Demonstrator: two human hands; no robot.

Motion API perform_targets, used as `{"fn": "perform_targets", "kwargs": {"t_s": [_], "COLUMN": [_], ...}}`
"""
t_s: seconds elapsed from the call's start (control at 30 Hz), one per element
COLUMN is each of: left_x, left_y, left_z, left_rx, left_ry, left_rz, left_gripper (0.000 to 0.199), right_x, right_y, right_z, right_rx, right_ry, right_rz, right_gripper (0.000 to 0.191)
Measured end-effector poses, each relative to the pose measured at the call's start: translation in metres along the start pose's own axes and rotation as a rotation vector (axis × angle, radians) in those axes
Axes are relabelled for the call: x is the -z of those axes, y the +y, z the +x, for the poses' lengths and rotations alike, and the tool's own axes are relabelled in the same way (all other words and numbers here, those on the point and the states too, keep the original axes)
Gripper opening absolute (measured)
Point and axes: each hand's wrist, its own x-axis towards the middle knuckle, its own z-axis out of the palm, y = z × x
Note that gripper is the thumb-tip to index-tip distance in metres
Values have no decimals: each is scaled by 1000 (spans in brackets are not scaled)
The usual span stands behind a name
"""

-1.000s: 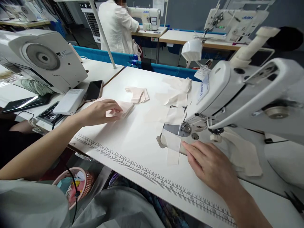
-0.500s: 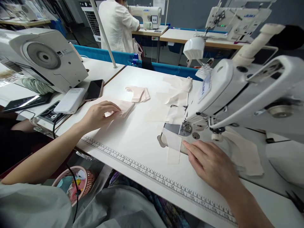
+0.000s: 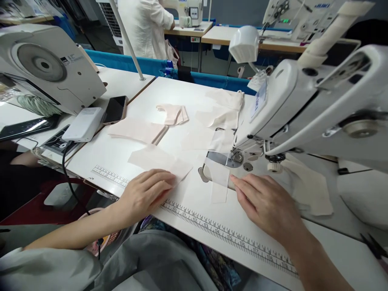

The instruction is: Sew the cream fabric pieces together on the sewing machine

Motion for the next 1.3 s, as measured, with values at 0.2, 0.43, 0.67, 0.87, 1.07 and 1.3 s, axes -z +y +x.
{"fn": "perform_targets", "kwargs": {"t_s": [0.2,0.43,0.67,0.87,1.07,1.3], "left_x": [10,15,3,-1,-6,3], "left_y": [-3,-4,-2,9,18,12], "left_z": [-8,-36,-45,-36,-40,-48], "left_rx": [-47,-187,-274,-211,-145,-25], "left_ry": [-63,-201,0,-33,-78,-24], "left_rz": [18,72,-52,11,46,38], "left_gripper": [43,54,31,36,46,51], "right_x": [5,16,28,16,6,1], "right_y": [-6,-31,-59,-49,-42,-49], "right_z": [3,15,21,15,14,31], "right_rx": [36,-3,68,107,142,117], "right_ry": [16,45,-161,-123,-68,-66], "right_rz": [27,192,468,362,295,262], "right_gripper": [33,28,16,22,27,45]}}
